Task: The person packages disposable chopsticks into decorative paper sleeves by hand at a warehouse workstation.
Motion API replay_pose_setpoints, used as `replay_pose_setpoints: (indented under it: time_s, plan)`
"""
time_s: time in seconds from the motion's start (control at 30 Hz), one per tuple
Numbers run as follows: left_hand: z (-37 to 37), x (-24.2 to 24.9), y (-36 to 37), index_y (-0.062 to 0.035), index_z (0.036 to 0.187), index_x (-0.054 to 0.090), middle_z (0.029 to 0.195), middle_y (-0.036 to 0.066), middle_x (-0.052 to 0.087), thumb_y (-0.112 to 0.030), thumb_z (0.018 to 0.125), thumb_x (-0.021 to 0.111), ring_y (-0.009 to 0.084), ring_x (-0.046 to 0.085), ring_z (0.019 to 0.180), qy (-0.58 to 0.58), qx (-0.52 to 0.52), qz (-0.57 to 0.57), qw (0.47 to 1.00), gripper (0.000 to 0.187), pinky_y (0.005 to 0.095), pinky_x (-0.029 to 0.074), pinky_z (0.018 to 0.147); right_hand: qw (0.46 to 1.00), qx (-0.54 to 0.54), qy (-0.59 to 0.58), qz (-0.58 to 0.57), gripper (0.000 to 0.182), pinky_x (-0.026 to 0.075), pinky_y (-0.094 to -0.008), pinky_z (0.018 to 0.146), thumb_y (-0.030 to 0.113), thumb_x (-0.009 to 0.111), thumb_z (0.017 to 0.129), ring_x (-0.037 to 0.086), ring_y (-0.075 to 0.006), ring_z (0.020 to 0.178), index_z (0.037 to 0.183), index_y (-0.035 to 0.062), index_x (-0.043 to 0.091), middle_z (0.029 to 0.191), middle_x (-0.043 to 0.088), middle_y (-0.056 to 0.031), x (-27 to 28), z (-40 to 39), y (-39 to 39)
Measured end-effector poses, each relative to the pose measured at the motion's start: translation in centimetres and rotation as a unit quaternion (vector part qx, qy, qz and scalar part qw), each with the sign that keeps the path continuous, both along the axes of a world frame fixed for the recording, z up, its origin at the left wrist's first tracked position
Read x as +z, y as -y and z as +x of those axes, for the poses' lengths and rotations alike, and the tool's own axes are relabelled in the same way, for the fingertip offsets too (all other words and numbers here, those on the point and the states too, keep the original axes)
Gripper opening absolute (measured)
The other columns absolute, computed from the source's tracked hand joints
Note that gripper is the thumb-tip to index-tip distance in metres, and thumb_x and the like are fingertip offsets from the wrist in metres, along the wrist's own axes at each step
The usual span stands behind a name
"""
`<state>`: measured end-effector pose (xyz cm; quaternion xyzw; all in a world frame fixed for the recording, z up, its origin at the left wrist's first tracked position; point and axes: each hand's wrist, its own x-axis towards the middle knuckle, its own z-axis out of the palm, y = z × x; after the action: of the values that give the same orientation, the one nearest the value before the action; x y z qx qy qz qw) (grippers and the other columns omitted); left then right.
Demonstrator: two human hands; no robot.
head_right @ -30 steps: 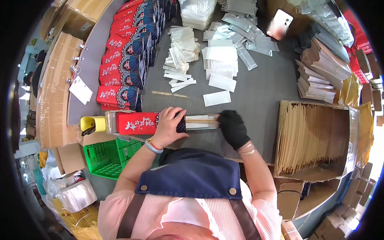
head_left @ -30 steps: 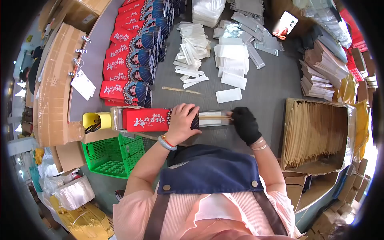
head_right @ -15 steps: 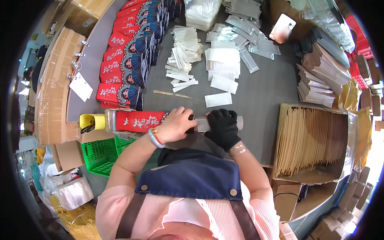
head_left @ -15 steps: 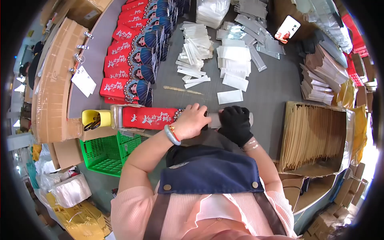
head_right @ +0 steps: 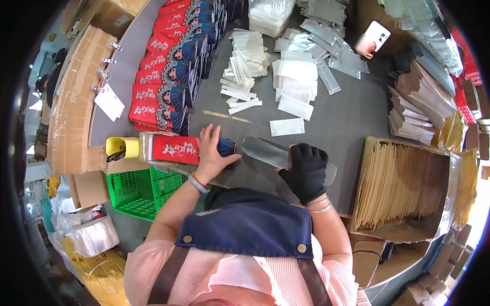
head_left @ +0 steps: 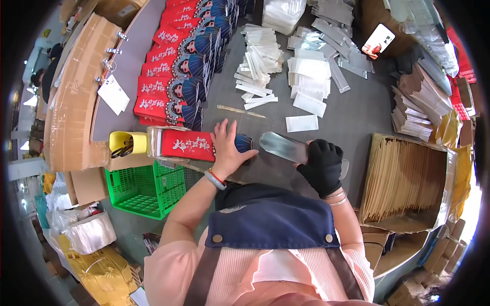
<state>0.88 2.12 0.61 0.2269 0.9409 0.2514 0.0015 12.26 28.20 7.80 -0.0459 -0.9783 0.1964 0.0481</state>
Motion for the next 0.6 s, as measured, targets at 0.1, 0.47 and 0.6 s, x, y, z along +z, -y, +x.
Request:
replay_pose_setpoints:
  time_s: [0.1, 0.47, 0.6]
  plan:
    - [0.1, -1.5, 0.4, -0.0008, 0.141, 0.039, 0.146, 0.024, 0.034, -0.037, 0.060, 0.089, 0.0440, 0.029, 0.135, 0.000, 0.010, 0.064, 0.998, 0.102, 0.0535, 0.022, 0.111, 0.999, 0.025, 0.028, 0.016, 0.061, 0.039, -0.0450, 0.087, 0.035, 0.083, 0.060, 0.058, -0.0294, 0.098, 0.110, 0.0099, 0.060, 0.103, 0.061, -0.0080, 0.0, 0.2, 0.1]
    - [-3.5, -0.2, -1.5, -0.0053, 0.125, 0.058, 0.130, 0.015, 0.052, -0.026, 0.070, 0.084, 0.0368, 0.046, 0.121, -0.002, -0.056, 0.120, 0.991, 0.064, 0.0487, 0.034, 0.103, 0.987, 0.110, -0.068, -0.096, 0.069, 0.032, -0.0479, 0.098, 0.043, 0.079, 0.065, 0.051, -0.0310, 0.108, 0.124, 0.0139, 0.055, 0.116, 0.055, -0.0105, -3.7, -3.4, 5.3]
    - [-8.8, -0.2, -5.9, -0.0098, 0.098, 0.070, 0.099, 0.005, 0.062, -0.016, 0.073, 0.078, 0.0284, 0.056, 0.097, -0.119, -0.043, 0.051, 0.991, 0.027, 0.0445, 0.041, 0.085, 0.987, -0.024, -0.150, -0.053, 0.057, 0.041, -0.0446, 0.094, 0.029, 0.080, 0.069, 0.055, -0.0322, 0.110, 0.118, 0.0086, 0.059, 0.117, 0.060, -0.0129, -4.0, -0.5, -1.6]
